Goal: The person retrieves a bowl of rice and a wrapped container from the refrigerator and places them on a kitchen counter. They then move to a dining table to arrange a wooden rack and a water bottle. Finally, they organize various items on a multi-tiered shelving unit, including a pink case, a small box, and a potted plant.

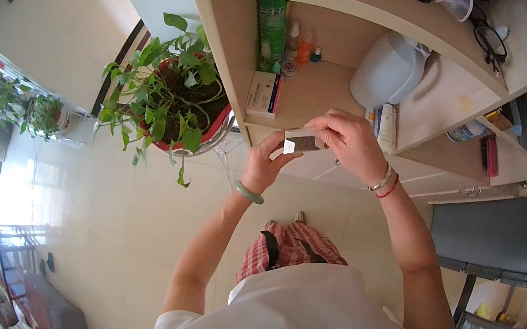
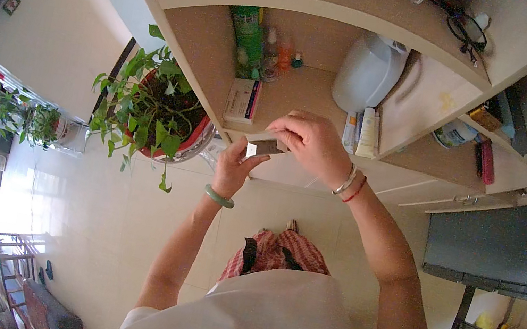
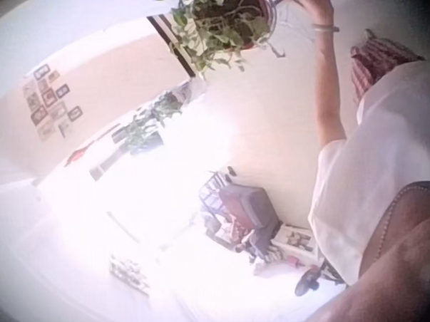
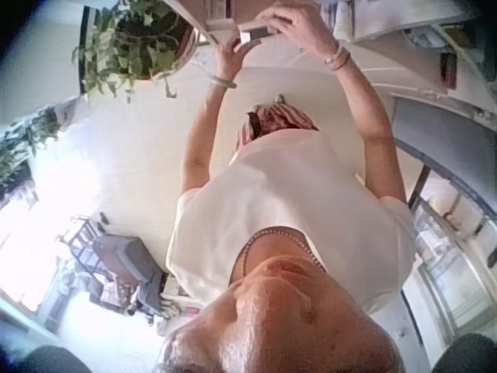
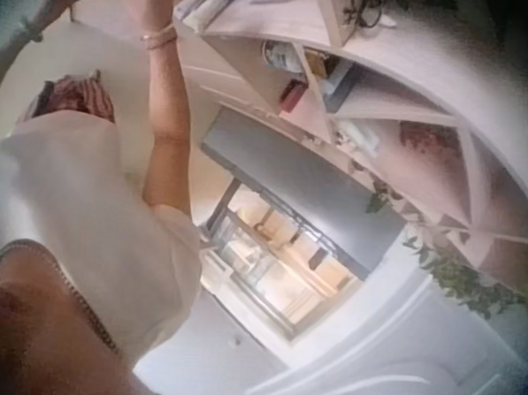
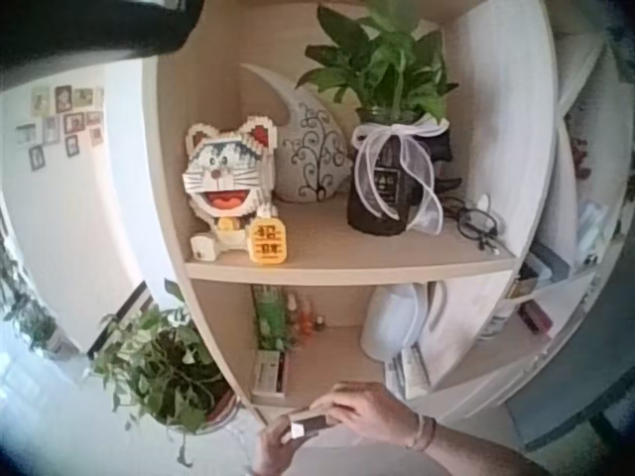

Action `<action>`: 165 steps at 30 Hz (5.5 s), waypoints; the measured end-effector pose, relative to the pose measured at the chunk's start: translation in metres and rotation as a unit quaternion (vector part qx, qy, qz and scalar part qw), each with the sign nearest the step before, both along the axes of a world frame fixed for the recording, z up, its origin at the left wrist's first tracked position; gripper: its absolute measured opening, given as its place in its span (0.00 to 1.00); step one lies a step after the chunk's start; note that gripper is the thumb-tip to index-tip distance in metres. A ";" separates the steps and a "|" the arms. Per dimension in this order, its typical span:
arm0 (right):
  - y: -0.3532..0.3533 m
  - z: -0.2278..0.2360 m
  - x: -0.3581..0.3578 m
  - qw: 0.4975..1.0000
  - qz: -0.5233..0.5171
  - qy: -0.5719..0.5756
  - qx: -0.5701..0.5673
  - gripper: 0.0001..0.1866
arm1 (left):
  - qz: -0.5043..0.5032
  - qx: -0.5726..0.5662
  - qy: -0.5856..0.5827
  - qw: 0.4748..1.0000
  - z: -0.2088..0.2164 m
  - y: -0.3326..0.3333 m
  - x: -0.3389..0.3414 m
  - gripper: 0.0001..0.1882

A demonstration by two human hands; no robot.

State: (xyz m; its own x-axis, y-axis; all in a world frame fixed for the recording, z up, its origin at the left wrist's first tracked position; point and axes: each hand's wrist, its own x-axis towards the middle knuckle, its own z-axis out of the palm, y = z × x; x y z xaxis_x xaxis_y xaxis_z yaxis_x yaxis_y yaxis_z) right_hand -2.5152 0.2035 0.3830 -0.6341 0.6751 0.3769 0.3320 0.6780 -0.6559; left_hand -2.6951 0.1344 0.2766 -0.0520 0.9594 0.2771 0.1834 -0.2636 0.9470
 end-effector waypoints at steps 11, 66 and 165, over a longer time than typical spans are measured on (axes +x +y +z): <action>0.017 -0.044 -0.009 0.976 -0.005 0.060 -0.208 0.07 | 0.058 -0.098 0.013 0.993 -0.023 -0.009 -0.009 0.20; 0.038 -0.067 -0.019 0.963 0.047 0.134 -0.228 0.08 | 0.083 -0.078 -0.110 0.987 -0.003 -0.001 0.000 0.39; -0.069 -0.048 -0.031 0.865 -0.154 0.390 -0.276 0.18 | -0.049 -0.033 -0.179 0.982 0.039 -0.028 0.032 0.18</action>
State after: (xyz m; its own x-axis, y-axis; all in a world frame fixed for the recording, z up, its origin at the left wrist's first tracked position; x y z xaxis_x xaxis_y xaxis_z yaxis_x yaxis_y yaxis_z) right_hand -2.5466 0.1341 0.3352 -0.0895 0.9804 0.1753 -0.2479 0.1485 -0.9573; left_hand -2.6634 0.1064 0.3160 -0.0423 0.9799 0.1949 -0.1876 -0.1994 0.9618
